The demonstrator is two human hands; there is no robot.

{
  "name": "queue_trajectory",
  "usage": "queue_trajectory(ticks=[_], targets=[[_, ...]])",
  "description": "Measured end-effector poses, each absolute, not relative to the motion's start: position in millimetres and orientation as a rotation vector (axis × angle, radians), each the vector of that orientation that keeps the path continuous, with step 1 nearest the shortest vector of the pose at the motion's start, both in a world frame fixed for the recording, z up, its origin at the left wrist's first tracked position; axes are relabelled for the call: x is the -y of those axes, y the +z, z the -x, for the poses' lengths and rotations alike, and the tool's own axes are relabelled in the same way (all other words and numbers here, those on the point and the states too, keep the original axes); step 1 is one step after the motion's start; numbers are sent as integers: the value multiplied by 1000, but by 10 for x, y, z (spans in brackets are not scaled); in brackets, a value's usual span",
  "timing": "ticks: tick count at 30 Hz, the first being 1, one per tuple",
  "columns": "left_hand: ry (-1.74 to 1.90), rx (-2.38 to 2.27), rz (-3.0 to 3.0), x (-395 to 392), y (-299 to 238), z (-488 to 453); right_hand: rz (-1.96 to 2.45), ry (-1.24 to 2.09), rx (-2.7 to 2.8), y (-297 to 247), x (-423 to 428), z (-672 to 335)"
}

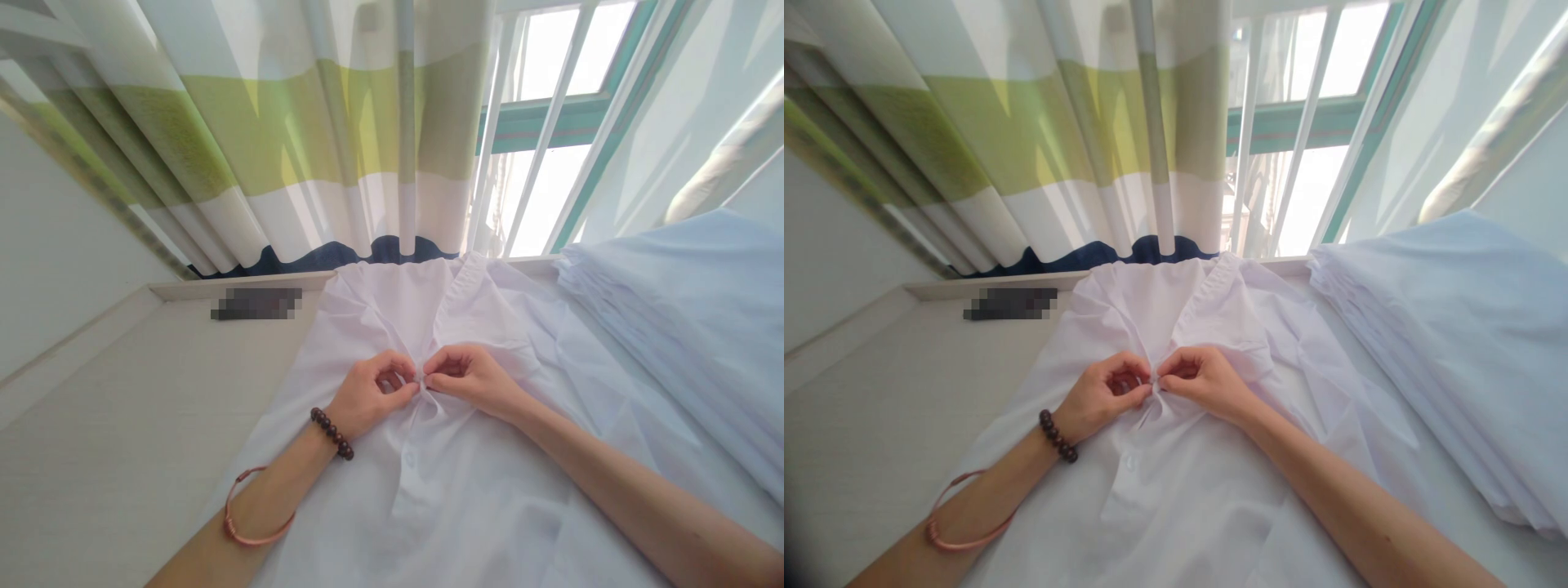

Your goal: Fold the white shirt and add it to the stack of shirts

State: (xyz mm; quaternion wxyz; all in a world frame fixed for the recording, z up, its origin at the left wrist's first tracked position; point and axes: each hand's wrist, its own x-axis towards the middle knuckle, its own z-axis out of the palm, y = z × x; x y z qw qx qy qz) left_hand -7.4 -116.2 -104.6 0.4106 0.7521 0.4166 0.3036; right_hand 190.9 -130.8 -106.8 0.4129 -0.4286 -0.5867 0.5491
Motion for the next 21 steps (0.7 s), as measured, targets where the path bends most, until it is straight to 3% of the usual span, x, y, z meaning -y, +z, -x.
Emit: queue_trajectory(ticks=[10, 21], targets=[[1026, -1026, -2256, 1198, -1034, 48, 1004, 1473, 1370, -1091, 1297, -1928], [1008, -1029, -2360, 1196, -1046, 62, 971, 1380, 1398, -1094, 1305, -1911]])
